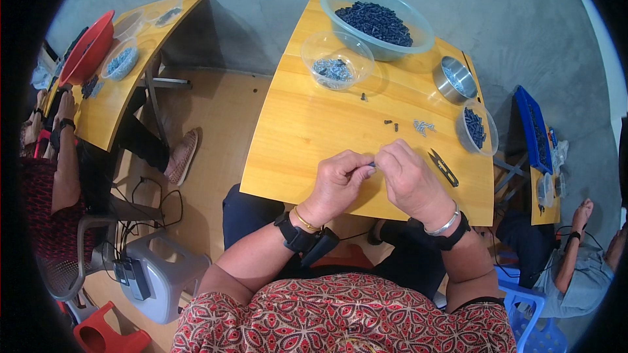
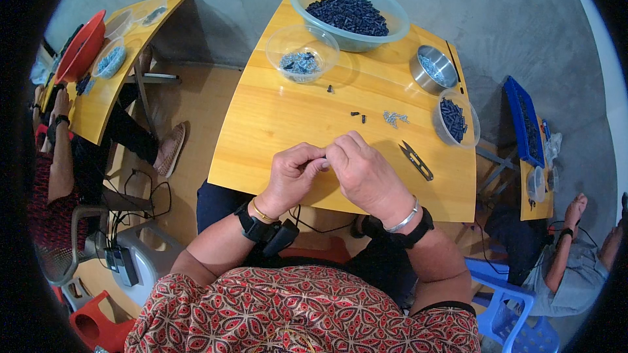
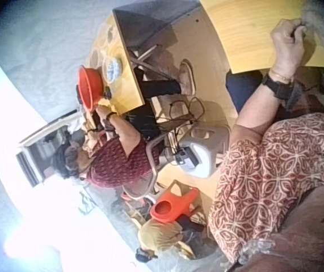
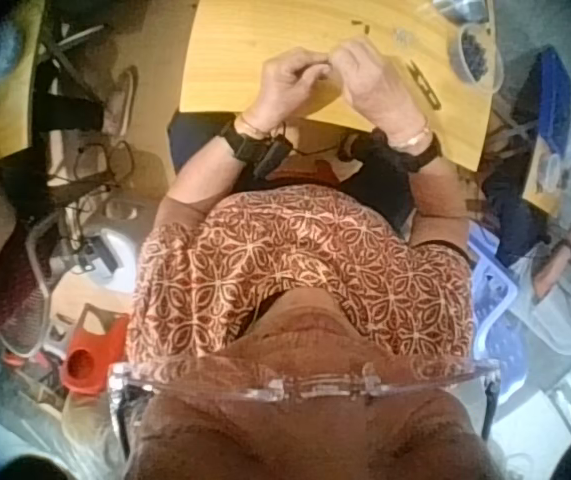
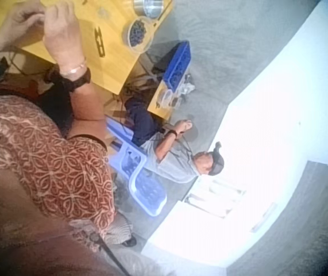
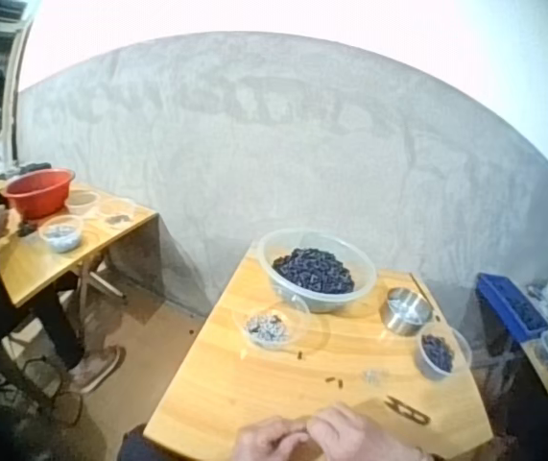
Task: Assembling small plastic and rubber components at a workbench in a manufacturing setting.
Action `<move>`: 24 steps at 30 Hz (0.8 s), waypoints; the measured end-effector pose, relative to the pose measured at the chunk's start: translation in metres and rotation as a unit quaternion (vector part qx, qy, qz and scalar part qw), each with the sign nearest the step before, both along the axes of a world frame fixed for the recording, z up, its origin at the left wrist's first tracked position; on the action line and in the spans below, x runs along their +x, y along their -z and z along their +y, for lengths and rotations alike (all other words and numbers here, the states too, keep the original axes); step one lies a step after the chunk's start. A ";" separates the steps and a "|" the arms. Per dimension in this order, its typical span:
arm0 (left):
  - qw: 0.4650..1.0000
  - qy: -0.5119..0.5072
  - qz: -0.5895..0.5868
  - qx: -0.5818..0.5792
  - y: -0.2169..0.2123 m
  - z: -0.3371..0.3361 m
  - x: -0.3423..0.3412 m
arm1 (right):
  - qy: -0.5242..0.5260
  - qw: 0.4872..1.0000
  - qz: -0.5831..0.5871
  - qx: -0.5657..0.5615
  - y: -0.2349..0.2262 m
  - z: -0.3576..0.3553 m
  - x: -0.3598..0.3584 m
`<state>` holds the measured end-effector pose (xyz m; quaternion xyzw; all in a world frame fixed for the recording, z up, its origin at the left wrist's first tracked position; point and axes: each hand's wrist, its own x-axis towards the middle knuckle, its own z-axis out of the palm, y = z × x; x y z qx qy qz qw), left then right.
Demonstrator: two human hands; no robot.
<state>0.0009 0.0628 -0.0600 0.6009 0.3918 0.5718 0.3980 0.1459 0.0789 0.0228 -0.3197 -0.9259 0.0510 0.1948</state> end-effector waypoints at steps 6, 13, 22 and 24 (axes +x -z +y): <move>1.000 0.007 -0.008 -0.001 0.002 0.001 0.000 | 0.017 0.999 0.035 -0.029 0.003 0.001 0.002; 0.996 0.045 -0.028 -0.071 0.006 -0.001 -0.001 | 0.008 0.993 0.109 -0.053 0.008 -0.004 0.005; 0.978 0.090 -0.137 -0.127 0.009 -0.003 0.003 | 0.051 0.990 0.132 -0.015 0.021 -0.016 0.008; 0.983 0.082 -0.113 -0.118 0.011 -0.003 0.002 | 0.026 0.995 0.095 -0.018 0.018 -0.015 0.008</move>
